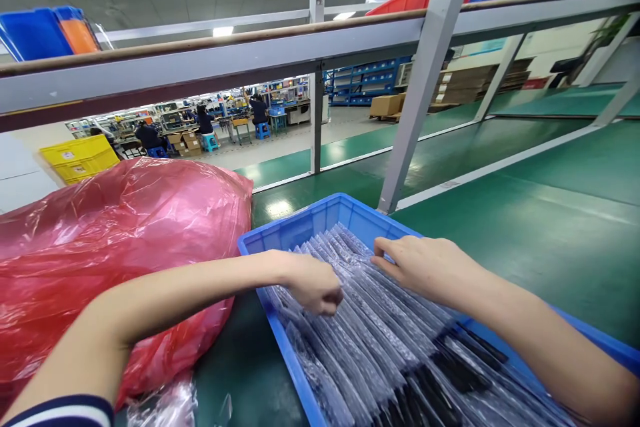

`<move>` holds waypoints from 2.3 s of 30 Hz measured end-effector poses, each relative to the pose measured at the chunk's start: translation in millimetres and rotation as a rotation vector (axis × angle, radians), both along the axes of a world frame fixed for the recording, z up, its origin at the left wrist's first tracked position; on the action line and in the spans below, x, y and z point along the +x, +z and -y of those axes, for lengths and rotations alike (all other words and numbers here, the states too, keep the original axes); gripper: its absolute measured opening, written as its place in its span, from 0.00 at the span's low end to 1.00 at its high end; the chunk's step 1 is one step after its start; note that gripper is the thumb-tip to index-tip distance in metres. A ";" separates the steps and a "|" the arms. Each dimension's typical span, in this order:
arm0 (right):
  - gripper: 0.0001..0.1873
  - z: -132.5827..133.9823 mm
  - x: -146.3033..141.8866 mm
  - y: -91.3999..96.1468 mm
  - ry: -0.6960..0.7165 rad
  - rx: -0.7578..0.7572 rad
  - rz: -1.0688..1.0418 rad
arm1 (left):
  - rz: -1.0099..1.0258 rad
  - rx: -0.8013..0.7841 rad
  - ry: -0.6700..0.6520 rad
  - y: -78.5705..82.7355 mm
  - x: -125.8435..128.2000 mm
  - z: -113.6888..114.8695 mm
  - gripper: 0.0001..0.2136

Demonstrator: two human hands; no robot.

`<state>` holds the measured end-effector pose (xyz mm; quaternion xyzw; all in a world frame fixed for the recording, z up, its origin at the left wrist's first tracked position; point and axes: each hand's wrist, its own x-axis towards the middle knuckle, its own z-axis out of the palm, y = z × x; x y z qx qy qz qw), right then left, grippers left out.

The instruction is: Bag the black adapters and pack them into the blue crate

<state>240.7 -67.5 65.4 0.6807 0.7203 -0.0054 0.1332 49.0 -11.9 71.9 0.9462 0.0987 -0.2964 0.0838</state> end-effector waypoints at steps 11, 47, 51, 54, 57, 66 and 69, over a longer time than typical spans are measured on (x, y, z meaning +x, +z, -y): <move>0.17 1.1 -1.2 -8.3 0.061 0.018 -0.060 | -0.274 -0.237 0.083 -17.6 -31.0 40.6 0.25; 0.17 -0.4 -4.5 -14.7 0.115 0.043 -0.051 | 0.155 0.003 -0.121 -48.9 -12.6 33.8 0.18; 0.17 0.4 -4.3 -13.9 0.109 0.047 -0.061 | 0.196 0.031 -0.091 -59.2 0.8 28.2 0.28; 0.17 1.2 -3.7 -13.6 0.103 0.044 -0.071 | 0.200 0.057 -0.132 -67.0 7.5 27.0 0.26; 0.17 1.2 -3.2 -13.3 0.103 0.044 -0.073 | 0.231 0.130 -0.187 -70.9 10.1 27.8 0.19; 0.16 2.9 -4.6 -11.2 0.109 0.043 -0.073 | 0.311 0.156 -0.272 -80.4 19.2 21.3 0.19; 0.16 2.6 -5.3 -9.7 0.100 0.028 -0.066 | 0.324 0.110 -0.232 -82.1 27.6 17.9 0.21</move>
